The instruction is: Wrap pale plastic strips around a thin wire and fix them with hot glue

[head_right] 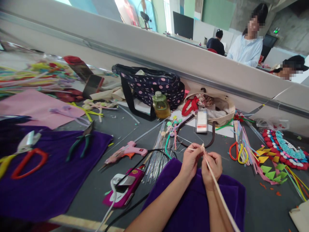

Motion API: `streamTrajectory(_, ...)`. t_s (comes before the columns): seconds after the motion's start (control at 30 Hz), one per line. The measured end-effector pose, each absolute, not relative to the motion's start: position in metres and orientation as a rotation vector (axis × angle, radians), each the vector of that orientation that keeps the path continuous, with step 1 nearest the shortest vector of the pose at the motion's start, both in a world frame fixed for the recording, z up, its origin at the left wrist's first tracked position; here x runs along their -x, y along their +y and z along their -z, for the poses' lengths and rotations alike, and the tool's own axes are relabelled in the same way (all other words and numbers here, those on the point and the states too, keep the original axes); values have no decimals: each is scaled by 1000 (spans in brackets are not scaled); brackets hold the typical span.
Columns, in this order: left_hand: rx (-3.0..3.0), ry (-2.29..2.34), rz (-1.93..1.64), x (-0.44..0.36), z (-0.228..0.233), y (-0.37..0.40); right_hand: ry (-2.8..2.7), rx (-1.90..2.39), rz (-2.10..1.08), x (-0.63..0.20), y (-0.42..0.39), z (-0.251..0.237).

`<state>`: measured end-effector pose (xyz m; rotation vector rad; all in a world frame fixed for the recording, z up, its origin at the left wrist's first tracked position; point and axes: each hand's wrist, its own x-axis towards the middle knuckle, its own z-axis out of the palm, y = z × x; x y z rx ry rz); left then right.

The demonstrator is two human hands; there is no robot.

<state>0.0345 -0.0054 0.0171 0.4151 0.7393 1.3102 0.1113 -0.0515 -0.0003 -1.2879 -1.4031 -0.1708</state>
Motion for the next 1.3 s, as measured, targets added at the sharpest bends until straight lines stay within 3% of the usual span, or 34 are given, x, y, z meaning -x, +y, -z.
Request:
streamTrajectory(0.67, -338, 640, -1308, -31, -24, -8, -1385, 1204, 159, -109, -49, 3)
streamTrajectory(0.9, -409, 678, -1293, -32, -22, -6, -923, 1201, -486, -109, -51, 1)
streamTrajectory(1.1, -474, 713, -1273, -30, -23, -9, -848, 1070, -980, -107, -46, 1)
streamTrajectory(1.3, -552, 745, -1311, -30, -22, -7, -594, 1021, -1180, -110, -38, -4)
